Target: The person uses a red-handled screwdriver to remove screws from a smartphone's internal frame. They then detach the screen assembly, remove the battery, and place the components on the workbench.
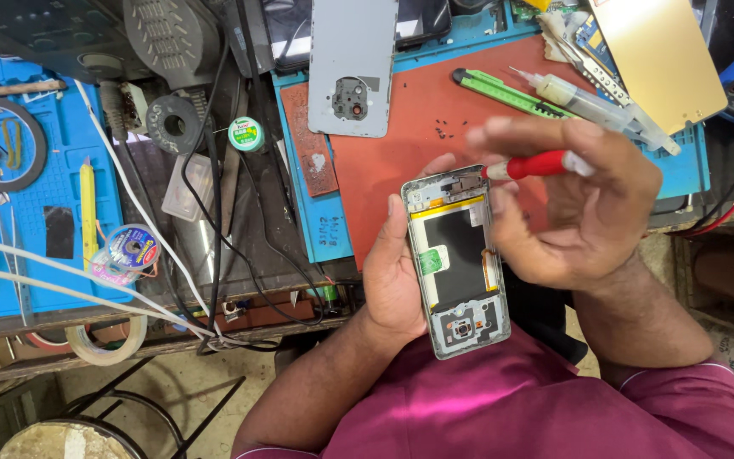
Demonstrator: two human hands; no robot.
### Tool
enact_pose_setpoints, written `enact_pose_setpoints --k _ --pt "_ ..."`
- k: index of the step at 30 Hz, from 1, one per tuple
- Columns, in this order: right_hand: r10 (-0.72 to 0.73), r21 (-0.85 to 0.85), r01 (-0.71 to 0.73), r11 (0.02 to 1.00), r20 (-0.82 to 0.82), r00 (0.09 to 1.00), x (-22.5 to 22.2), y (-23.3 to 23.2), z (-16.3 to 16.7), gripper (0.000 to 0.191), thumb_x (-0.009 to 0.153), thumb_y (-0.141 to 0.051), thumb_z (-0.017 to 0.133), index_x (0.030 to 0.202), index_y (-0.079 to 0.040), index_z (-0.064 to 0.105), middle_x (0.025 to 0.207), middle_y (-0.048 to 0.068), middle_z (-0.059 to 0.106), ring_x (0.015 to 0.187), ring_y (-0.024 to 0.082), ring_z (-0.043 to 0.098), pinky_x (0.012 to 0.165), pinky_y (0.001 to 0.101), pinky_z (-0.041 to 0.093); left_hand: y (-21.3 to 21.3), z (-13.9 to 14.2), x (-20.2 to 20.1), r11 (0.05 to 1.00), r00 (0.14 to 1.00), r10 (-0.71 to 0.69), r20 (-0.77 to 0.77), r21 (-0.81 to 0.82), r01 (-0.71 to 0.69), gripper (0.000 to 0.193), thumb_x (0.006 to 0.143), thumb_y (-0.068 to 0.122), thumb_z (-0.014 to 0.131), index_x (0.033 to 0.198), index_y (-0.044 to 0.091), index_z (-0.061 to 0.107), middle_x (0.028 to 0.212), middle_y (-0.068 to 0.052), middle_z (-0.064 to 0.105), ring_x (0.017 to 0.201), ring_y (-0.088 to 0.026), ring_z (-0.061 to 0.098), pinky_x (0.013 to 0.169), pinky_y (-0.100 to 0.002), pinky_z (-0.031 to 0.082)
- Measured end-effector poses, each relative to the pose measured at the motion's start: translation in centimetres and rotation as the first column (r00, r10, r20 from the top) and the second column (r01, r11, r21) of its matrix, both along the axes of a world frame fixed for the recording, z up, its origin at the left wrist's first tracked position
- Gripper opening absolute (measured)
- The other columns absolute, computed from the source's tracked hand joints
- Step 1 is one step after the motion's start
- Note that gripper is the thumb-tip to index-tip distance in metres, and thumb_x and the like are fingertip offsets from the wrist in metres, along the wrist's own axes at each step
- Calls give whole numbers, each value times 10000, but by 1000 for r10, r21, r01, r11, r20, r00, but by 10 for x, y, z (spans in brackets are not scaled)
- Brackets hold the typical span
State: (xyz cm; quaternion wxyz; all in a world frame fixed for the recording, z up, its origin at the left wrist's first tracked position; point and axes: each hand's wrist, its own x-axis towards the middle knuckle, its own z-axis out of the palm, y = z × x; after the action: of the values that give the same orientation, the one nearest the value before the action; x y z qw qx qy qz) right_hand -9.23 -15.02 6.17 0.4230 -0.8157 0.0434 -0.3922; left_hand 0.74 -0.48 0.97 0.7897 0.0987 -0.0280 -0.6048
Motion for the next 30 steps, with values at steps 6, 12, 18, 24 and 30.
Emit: enact_pose_setpoints --k 6,12,18,24,30 --pt "-52 -46 51 998 -6 999 0 4 -2 804 955 135 692 1588 -168 300 1232 245 604 1092 293 725 908 376 652 2 -3 0 996 999 -10 -32 -86 7 611 1224 498 332 1648 60 298 1509 -173 501 1333 -276 560 1127 -428 498" --pt "18 -49 -17 999 22 1000 -1 0 -3 877 996 133 691 1622 -248 209 1162 234 669 1026 312 752 841 370 681 1 -2 0 993 999 -18 -48 -117 13 602 1233 507 320 1653 75 302 1544 -165 486 1332 -312 553 1134 -455 483" --pt "-81 74 80 994 2 997 -12 9 -4 808 1102 114 642 1592 -298 148 1156 242 684 993 307 808 858 386 671 -3 -1 -2 999 999 -19 -29 -29 18 655 1138 532 312 1635 105 302 1577 -146 469 1440 -303 512 1230 -516 421" --pt "-14 20 14 1000 39 999 3 8 -15 754 1045 75 623 1578 -236 190 1100 256 665 967 336 769 910 436 680 1 -7 -3 988 996 -16 -86 -157 2 549 1253 499 312 1612 84 322 1491 -138 483 1358 -310 544 1168 -462 457" --pt "-13 30 11 999 61 998 8 11 -16 739 1061 78 608 1568 -252 185 1093 244 654 949 326 774 904 426 668 0 -6 -2 1000 1000 16 -7 26 -16 631 1168 487 315 1642 70 318 1571 -121 464 1439 -247 491 1217 -422 445"
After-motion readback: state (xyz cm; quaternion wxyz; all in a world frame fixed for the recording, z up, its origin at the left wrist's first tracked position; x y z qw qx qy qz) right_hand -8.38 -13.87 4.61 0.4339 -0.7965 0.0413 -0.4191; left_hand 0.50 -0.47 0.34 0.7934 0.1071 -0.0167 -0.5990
